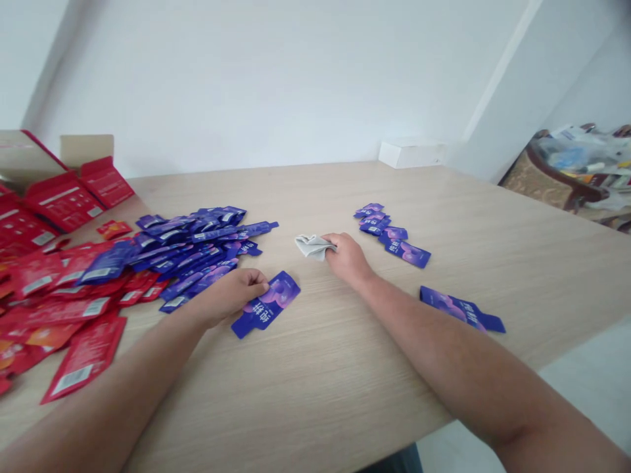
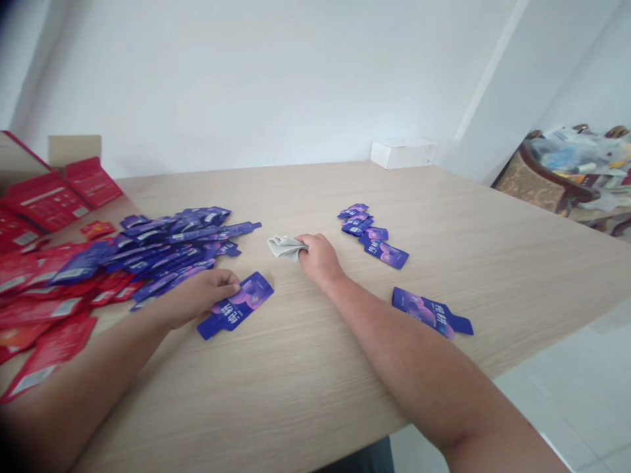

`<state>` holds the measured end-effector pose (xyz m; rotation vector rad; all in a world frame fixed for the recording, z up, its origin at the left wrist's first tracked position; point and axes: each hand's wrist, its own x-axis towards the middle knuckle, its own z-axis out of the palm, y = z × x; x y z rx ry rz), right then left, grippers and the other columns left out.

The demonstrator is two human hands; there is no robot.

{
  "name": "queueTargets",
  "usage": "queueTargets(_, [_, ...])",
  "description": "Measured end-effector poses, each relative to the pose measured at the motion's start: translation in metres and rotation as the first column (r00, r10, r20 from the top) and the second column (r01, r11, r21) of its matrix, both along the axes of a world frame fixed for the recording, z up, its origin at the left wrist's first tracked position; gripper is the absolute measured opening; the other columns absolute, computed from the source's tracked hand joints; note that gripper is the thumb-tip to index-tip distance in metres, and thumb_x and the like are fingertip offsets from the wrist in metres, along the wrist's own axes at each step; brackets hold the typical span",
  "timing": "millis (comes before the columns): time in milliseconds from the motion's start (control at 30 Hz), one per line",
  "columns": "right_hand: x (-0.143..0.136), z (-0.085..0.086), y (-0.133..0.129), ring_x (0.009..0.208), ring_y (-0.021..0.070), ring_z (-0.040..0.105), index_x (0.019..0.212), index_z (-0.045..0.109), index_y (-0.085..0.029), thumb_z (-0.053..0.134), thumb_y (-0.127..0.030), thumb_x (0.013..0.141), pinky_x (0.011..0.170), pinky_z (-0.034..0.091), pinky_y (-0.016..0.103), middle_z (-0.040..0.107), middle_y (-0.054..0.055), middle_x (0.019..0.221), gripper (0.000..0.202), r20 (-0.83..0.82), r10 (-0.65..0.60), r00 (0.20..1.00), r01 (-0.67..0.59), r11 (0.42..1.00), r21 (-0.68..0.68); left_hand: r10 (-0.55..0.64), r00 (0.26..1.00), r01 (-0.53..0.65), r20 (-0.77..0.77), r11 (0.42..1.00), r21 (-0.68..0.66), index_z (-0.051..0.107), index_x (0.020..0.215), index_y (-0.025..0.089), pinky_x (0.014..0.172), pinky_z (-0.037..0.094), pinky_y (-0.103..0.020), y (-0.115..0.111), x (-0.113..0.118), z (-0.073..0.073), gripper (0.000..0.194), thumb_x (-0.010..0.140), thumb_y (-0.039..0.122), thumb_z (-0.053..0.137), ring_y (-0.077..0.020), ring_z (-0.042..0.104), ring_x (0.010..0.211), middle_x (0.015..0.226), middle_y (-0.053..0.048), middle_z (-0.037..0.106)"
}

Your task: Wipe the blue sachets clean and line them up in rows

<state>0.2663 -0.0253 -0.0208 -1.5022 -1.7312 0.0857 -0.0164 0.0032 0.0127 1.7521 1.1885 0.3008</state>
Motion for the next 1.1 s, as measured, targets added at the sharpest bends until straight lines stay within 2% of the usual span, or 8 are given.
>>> queueTargets(100, [-0.006,0.005,-0.006,0.103,0.0203,0.062,0.113,0.071,-0.023,0.056,-0.005,0.085,0.094,0.048,0.034,0.072,0.005,0.107,0.036,-0.034,0.025,0.999,-0.024,0.999,0.038,-0.064,0.979,0.086,-0.193,0.990,0.108,0.063,0.078,0.019,0.048,0.038,-0.023,-0.002,0.006,-0.007,0.028,0.078,0.047,0.064,-0.0129,0.055,0.051,0.060,0.002,0.062])
queueTargets(200, [-0.025,0.006,-0.020,0.101,0.0188,0.062,0.112,0.072,-0.024,0.057,0.000,0.083,0.094,0.048,0.033,0.069,0.004,0.104,0.041,-0.014,0.223,0.975,-0.221,0.972,0.079,-0.108,0.959,0.155,-0.263,0.974,0.166,0.066,0.075,0.019,0.050,0.038,-0.023,-0.004,0.010,-0.010,0.023,0.078,0.041,0.060,-0.0144,0.060,0.053,0.060,0.001,0.066])
queueTargets(333, [-0.058,0.003,-0.043,0.098,0.0196,0.060,0.112,0.073,-0.023,0.059,0.000,0.083,0.093,0.047,0.035,0.066,0.006,0.102,0.040,0.123,0.440,0.890,-0.446,0.895,0.027,-0.226,0.950,0.274,-0.215,0.933,0.232,0.068,0.071,0.018,0.053,0.038,-0.023,-0.003,0.006,-0.015,0.018,0.074,0.034,0.060,-0.0156,0.061,0.062,0.067,0.000,0.070])
queueTargets(500, [-0.076,0.000,-0.055,0.099,0.0201,0.058,0.106,0.074,-0.024,0.062,-0.009,0.088,0.093,0.046,0.034,0.066,0.005,0.099,0.027,0.286,0.642,0.711,-0.658,0.751,-0.052,-0.216,0.956,0.251,-0.200,0.953,0.170,0.069,0.075,0.018,0.049,0.034,-0.022,0.000,0.002,-0.017,0.022,0.078,0.035,0.055,-0.0123,0.055,0.056,0.063,0.002,0.067])
queueTargets(700, [-0.068,0.001,-0.048,0.099,0.0211,0.057,0.108,0.074,-0.021,0.061,-0.005,0.087,0.091,0.046,0.035,0.066,0.007,0.099,0.030,0.284,0.560,0.778,-0.577,0.816,-0.032,-0.206,0.954,0.237,-0.218,0.964,0.123,0.065,0.077,0.019,0.044,0.032,-0.021,0.001,0.005,-0.016,0.020,0.080,0.035,0.052,-0.0115,0.053,0.050,0.058,0.003,0.062])
queueTargets(867, [-0.074,0.005,-0.053,0.100,0.0199,0.058,0.111,0.073,-0.023,0.058,-0.019,0.096,0.096,0.045,0.035,0.068,0.005,0.101,0.021,0.389,0.677,0.625,-0.704,0.704,-0.095,-0.227,0.953,0.253,-0.199,0.960,0.120,0.066,0.078,0.019,0.045,0.034,-0.021,0.002,0.003,-0.017,0.021,0.082,0.035,0.052,-0.0114,0.054,0.050,0.059,0.002,0.063])
queueTargets(1000, [-0.069,0.004,-0.048,0.099,0.0204,0.058,0.112,0.073,-0.019,0.060,-0.009,0.090,0.092,0.047,0.035,0.067,0.008,0.102,0.027,0.326,0.567,0.756,-0.585,0.810,-0.051,-0.193,0.962,0.216,-0.191,0.970,0.108,0.063,0.078,0.020,0.043,0.035,-0.020,0.002,0.002,-0.019,0.020,0.082,0.037,0.053,-0.0117,0.054,0.048,0.058,0.003,0.062])
queueTargets(1100, [-0.069,0.004,-0.050,0.100,0.0206,0.058,0.112,0.073,-0.020,0.059,-0.013,0.093,0.094,0.047,0.035,0.067,0.007,0.103,0.024,0.353,0.594,0.723,-0.612,0.788,-0.071,-0.193,0.963,0.216,-0.188,0.970,0.109,0.062,0.078,0.020,0.043,0.036,-0.020,0.003,0.002,-0.022,0.022,0.084,0.039,0.052,-0.0115,0.054,0.047,0.057,0.002,0.062])
